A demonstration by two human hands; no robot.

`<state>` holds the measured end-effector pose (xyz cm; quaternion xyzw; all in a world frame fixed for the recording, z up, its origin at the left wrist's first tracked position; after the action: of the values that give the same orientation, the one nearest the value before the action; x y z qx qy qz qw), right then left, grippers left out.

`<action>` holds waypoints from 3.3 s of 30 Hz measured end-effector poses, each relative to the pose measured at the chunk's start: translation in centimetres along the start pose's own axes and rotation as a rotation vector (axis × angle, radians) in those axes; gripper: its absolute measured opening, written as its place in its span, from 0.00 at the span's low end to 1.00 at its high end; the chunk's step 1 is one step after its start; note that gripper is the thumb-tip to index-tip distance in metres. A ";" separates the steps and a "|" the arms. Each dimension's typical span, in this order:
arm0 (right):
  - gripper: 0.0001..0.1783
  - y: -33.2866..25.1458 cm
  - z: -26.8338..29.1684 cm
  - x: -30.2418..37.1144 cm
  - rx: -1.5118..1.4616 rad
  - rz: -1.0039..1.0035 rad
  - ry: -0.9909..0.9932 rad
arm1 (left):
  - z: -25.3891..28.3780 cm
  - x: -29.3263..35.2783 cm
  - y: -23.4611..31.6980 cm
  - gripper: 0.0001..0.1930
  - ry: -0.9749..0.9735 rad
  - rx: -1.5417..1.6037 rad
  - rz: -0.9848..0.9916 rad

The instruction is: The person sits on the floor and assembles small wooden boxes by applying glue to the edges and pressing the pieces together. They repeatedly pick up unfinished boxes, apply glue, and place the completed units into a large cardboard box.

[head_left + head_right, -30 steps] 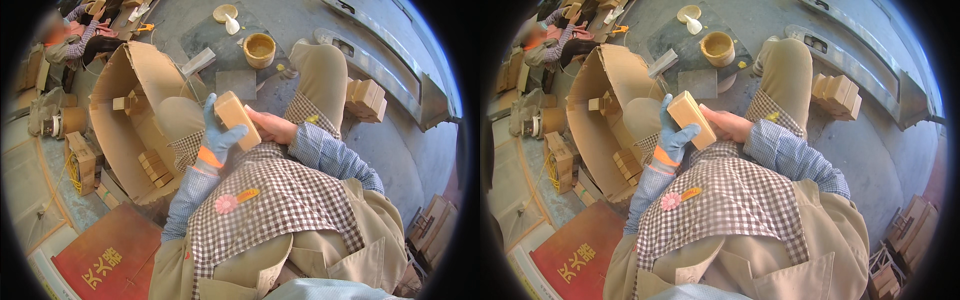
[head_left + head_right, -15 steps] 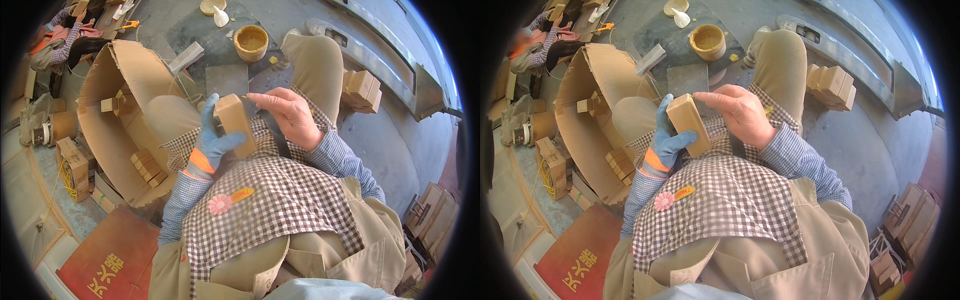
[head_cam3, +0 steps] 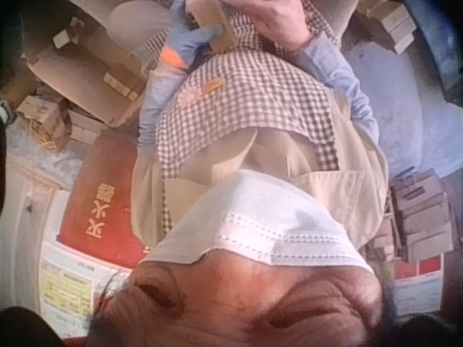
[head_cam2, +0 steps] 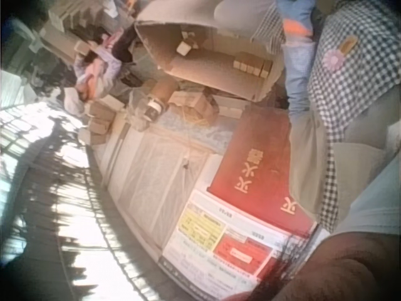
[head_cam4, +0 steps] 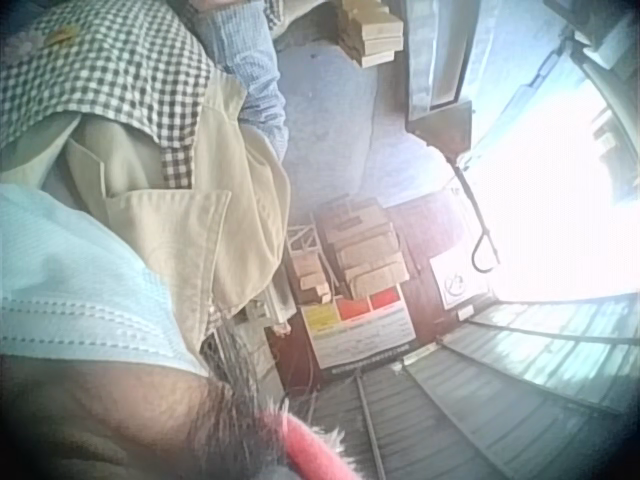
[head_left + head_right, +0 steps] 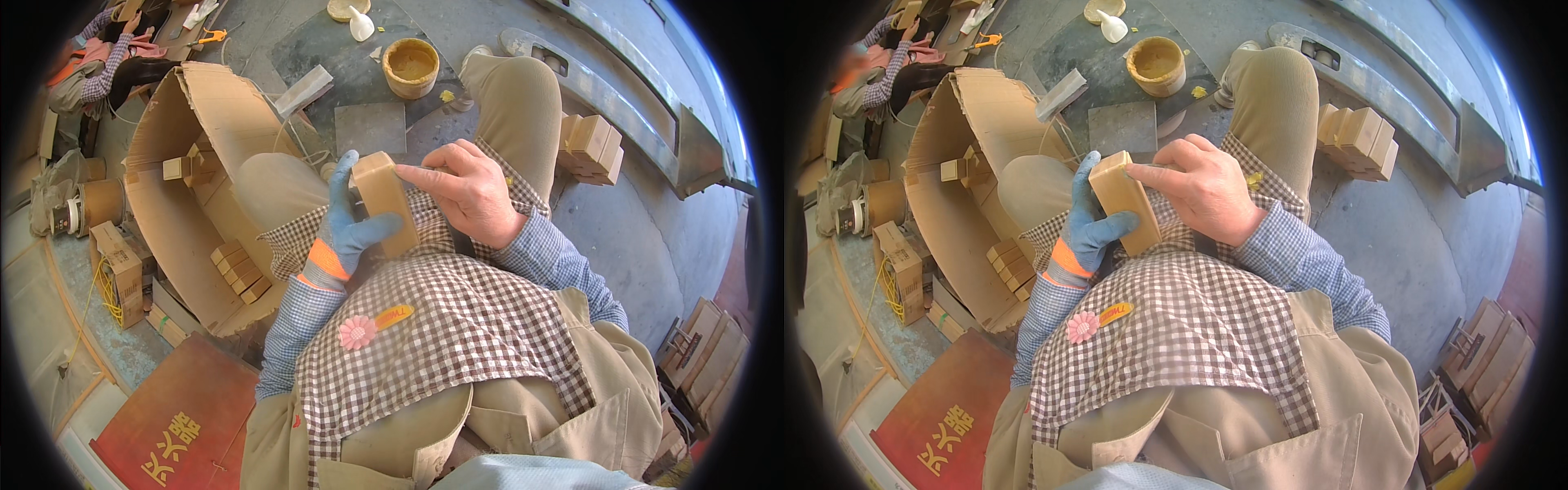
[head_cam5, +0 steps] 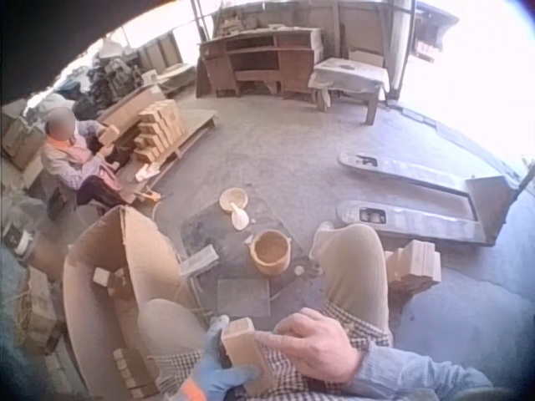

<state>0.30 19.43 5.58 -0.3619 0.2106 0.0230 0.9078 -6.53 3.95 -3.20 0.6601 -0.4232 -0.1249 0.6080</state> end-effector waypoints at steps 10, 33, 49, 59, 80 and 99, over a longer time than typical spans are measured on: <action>0.25 0.0 -0.1 -0.1 0.053 -0.002 0.028 | -0.1 0.0 0.1 0.57 -0.004 0.021 0.002; 0.27 -1.0 -0.5 -0.2 0.102 0.006 0.031 | 0.3 0.1 -0.6 0.56 0.001 0.064 0.007; 0.18 6.5 -11.9 -3.0 0.250 -0.203 -0.332 | 2.5 1.9 -0.1 0.52 0.149 0.145 -0.059; 0.20 9.2 -13.1 -3.8 0.230 -0.231 -0.352 | 2.7 2.1 -0.2 0.55 0.156 0.112 -0.059; 0.29 -2.7 -3.6 -2.8 0.106 0.537 -0.382 | 0.7 0.4 -2.0 0.50 -0.050 0.223 0.068; 0.29 2.8 -4.9 -2.5 0.065 0.103 -0.297 | 3.8 1.7 -1.2 0.53 0.154 0.301 -0.033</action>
<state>-4.31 18.52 1.60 -0.3138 0.0929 0.1158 0.9378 -7.58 -0.04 -4.61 0.7583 -0.3783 -0.0192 0.5307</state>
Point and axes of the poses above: each hand's wrist, its own x-axis away from the middle knuckle, its own z-axis out of the back of the hand, y = z × x, the point moved 9 cm from there along -x, towards the middle knuckle, and after that the axes turned 3 degrees about -z, right-handed, at the moved point
